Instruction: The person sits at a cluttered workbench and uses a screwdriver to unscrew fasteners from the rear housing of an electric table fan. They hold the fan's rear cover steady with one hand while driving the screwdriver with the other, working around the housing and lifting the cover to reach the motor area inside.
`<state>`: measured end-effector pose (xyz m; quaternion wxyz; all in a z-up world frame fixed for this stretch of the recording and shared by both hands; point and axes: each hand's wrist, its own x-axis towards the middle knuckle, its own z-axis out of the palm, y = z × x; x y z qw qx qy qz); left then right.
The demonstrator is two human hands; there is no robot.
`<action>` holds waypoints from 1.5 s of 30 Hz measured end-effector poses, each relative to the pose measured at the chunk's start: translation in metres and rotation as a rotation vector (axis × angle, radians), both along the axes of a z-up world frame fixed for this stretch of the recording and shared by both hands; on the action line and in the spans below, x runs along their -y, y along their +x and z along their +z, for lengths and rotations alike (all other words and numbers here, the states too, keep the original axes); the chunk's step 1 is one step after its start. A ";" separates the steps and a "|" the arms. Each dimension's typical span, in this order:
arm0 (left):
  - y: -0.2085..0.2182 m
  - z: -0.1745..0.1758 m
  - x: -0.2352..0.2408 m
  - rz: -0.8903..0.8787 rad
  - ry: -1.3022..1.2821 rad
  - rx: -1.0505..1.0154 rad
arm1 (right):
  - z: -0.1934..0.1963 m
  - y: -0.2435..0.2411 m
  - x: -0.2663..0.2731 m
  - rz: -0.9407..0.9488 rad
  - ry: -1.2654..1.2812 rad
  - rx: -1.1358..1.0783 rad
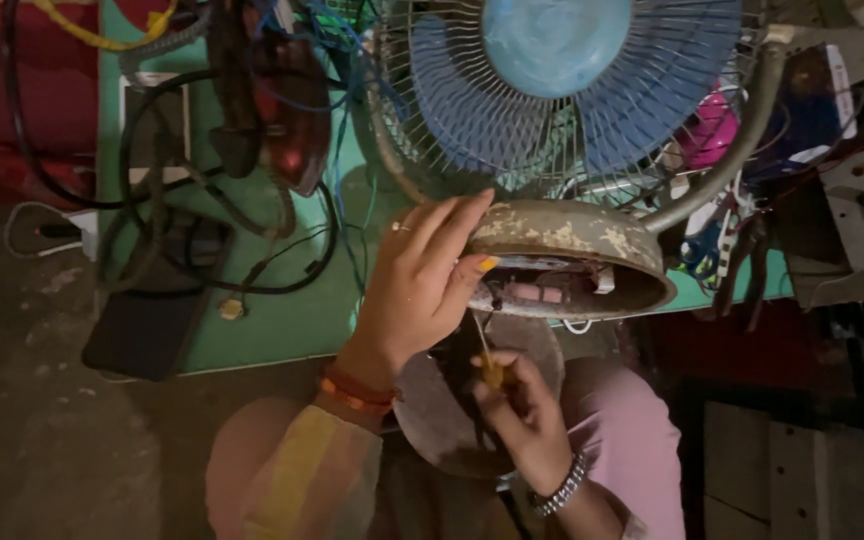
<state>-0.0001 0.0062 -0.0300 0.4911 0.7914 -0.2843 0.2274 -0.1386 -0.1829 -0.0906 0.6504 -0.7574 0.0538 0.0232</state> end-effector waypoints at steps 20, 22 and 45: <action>-0.001 0.004 0.002 0.009 0.014 0.001 | 0.025 -0.016 0.005 -0.104 0.308 -0.180; -0.002 0.003 0.003 0.033 0.029 0.005 | 0.026 -0.018 0.006 -0.097 0.234 -0.078; -0.020 0.005 0.032 0.335 -0.111 0.179 | 0.034 -0.011 0.004 -0.245 0.154 0.094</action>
